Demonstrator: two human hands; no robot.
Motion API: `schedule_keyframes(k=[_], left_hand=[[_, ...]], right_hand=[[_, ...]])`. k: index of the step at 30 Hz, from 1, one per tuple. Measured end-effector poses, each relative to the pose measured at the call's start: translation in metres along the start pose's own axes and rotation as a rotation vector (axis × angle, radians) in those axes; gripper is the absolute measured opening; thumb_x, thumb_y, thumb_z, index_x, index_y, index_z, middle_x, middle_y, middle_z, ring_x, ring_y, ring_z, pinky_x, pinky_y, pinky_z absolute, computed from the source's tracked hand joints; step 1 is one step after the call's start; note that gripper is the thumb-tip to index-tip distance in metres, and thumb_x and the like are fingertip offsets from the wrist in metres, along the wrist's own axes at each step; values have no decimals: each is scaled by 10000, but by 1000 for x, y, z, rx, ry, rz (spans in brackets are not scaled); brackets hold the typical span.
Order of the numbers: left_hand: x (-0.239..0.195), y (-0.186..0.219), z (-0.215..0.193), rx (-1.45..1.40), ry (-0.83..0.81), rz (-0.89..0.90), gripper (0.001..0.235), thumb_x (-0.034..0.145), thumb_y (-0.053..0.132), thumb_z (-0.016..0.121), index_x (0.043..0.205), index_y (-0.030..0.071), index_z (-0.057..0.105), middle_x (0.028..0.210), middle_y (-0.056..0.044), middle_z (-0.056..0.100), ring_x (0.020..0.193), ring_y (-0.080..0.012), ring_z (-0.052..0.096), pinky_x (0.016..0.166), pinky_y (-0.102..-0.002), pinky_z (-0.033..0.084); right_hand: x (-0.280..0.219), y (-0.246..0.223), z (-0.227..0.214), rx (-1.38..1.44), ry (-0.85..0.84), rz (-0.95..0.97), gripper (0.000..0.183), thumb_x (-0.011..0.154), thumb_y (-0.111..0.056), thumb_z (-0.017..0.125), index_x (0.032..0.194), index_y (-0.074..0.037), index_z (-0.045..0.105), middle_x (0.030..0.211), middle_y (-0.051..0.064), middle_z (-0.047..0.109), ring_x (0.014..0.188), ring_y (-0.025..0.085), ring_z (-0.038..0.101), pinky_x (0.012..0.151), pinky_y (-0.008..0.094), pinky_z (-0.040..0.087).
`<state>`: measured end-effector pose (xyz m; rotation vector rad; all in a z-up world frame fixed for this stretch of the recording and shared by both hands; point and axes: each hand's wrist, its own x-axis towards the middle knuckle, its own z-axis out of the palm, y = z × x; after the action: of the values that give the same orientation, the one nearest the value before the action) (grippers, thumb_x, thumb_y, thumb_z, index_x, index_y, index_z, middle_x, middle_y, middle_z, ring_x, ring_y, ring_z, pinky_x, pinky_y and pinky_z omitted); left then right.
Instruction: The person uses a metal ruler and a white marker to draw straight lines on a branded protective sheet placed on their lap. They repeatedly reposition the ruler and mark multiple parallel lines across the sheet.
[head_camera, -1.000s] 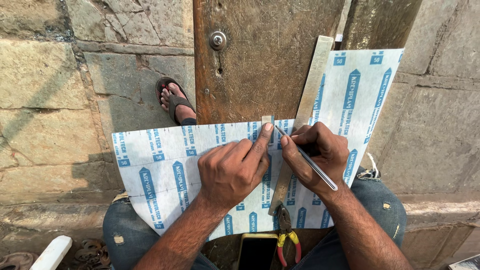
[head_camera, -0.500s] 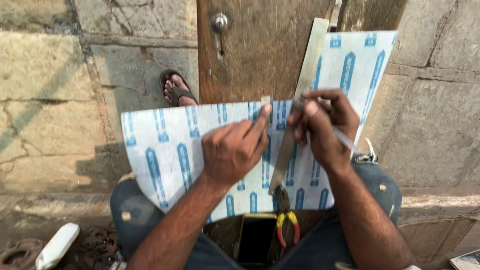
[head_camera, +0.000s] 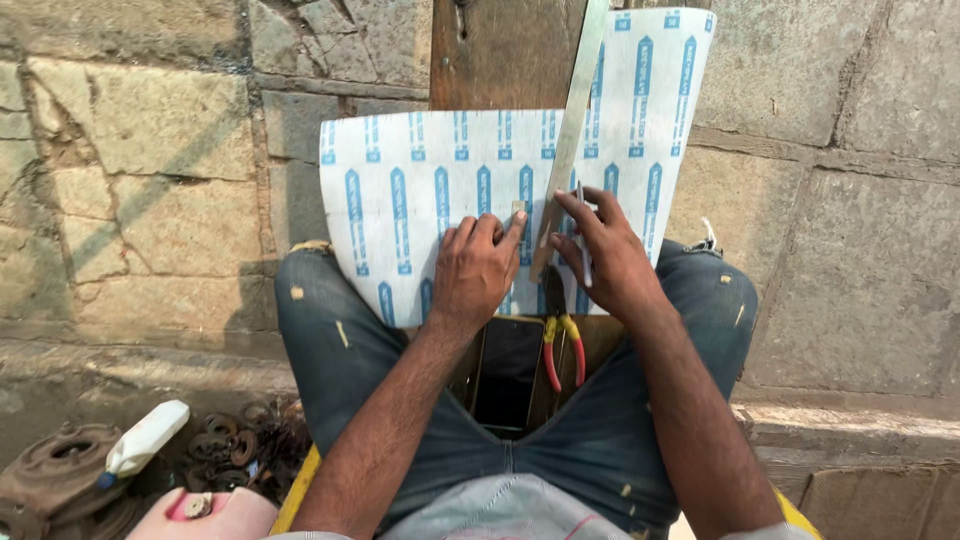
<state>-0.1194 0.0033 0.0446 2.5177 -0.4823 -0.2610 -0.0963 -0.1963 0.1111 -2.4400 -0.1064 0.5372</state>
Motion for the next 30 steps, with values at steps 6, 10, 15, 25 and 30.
schedule_keyframes(k=[6,10,15,25,30], left_hand=[[-49,17,16,18,35,-32,339,995,116,677,1332,109,720,885,-46,600,826,-174,587,722,-379,516],[-55,12,23,-9,97,16,334,995,130,682,1326,125,732,849,-36,602,796,-170,584,715,-376,520],[-55,5,26,-3,99,52,307,1001,141,694,1304,130,744,835,-25,612,789,-159,579,705,-371,514],[-22,-16,42,2,133,55,388,1050,266,660,1418,144,664,578,43,557,453,-70,480,363,-263,434],[-13,-17,42,-14,23,3,483,1053,296,645,1508,159,560,517,22,566,388,-80,522,338,-308,492]], right_hand=[[3,19,21,-273,-23,29,501,997,-325,715,1455,-215,545,1452,209,439,1082,363,697,790,455,657],[10,34,28,-262,103,38,448,1047,-247,671,1479,-195,565,1457,237,433,1114,394,685,741,406,672],[0,38,32,-178,84,-62,388,1017,-193,640,1403,-223,655,1445,194,503,1091,335,711,803,362,675],[0,22,41,-339,-16,-58,429,1009,-348,722,1414,-233,635,1295,133,590,919,225,736,673,340,643],[5,27,45,-411,16,-42,462,1040,-368,672,1477,-250,582,1276,140,588,838,214,721,565,321,614]])
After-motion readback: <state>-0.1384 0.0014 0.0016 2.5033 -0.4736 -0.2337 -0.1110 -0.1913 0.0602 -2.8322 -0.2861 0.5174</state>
